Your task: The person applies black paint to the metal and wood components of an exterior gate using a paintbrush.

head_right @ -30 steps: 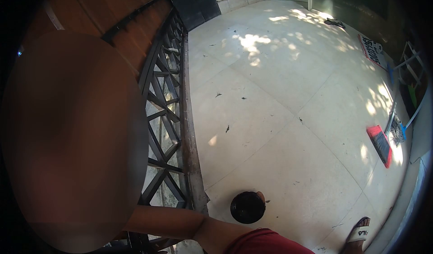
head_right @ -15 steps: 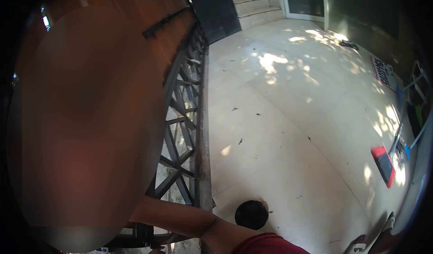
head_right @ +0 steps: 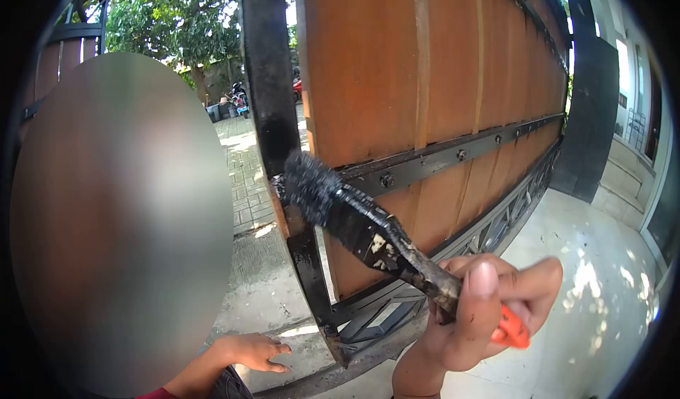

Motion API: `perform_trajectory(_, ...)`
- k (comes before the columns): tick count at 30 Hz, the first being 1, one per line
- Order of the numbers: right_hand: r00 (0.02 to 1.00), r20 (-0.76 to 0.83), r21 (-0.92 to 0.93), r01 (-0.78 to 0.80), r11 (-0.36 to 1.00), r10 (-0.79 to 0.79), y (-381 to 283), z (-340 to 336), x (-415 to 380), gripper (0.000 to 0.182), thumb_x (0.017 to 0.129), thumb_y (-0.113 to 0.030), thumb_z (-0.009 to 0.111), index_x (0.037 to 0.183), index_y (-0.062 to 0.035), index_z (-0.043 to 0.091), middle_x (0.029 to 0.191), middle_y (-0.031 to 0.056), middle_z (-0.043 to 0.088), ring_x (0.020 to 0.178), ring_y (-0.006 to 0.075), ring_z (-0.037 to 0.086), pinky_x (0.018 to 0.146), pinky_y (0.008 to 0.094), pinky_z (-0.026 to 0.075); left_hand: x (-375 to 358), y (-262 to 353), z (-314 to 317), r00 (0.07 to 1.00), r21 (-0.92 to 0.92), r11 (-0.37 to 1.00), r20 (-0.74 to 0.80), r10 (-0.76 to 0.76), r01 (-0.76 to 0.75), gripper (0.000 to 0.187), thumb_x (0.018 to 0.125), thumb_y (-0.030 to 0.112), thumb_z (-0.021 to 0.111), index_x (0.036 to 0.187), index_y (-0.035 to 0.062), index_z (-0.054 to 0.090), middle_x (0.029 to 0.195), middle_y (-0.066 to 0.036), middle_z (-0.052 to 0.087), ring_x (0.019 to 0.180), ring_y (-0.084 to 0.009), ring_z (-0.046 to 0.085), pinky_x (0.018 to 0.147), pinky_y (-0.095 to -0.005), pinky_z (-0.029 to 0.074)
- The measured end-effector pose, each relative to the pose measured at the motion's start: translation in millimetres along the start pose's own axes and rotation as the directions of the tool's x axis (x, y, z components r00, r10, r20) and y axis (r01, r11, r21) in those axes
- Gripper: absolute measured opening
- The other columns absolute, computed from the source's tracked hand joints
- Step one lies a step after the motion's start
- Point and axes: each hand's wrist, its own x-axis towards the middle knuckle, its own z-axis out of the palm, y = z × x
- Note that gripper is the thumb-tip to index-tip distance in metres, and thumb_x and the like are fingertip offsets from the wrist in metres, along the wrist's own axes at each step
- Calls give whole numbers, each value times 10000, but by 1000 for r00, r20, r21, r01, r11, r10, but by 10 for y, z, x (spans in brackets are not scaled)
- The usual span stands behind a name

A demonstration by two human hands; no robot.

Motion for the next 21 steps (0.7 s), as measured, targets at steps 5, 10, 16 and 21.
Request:
perform_trajectory(5, 982, 187, -216, 66, 974, -26, 2, -100, -138, 297, 735, 3, 656, 706, -78, 372, 522, 38, 468, 462, 66, 361, 487, 214, 303, -157, 60, -9, 999, -56, 998, -37, 0, -2, 730, 912, 631, 422, 1346, 44, 434, 1238, -215, 567, 1129, -396, 542, 953, -464, 438)
perform_trajectory(10, 977, 211, -196, 19, 980, 24, -151, -90, -173, 287, 705, 12, 686, 701, -73, 412, 580, 56, 525, 493, 104, 441, 530, 248, 381, -149, 27, 22, 998, -45, 998, -51, 37, -40, 738, 908, 643, 416, 1356, 57, 425, 1245, -210, 565, 1143, -388, 538, 965, -463, 430)
perform_trajectory(16, 956, 292, -214, 93, 972, -27, -101, -264, -158, 298, 697, 31, 702, 704, -71, 423, 619, 68, 568, 528, 139, 532, 551, 283, 451, -166, 68, 9, 1000, -19, 1000, -15, 8, -8, 729, 911, 635, 417, 1361, 60, 421, 1244, -204, 568, 1154, -388, 532, 974, -470, 419)
perform_trajectory(21, 936, 343, -145, 131, 981, -74, -49, -290, -209, 301, 680, 59, 704, 708, -63, 430, 613, 81, 569, 502, 147, 537, 520, 268, 456, -164, 91, 35, 999, -45, 999, -39, 1, -3, 715, 912, 633, 418, 1357, 74, 427, 1239, -204, 569, 1149, -384, 535, 978, -466, 417)
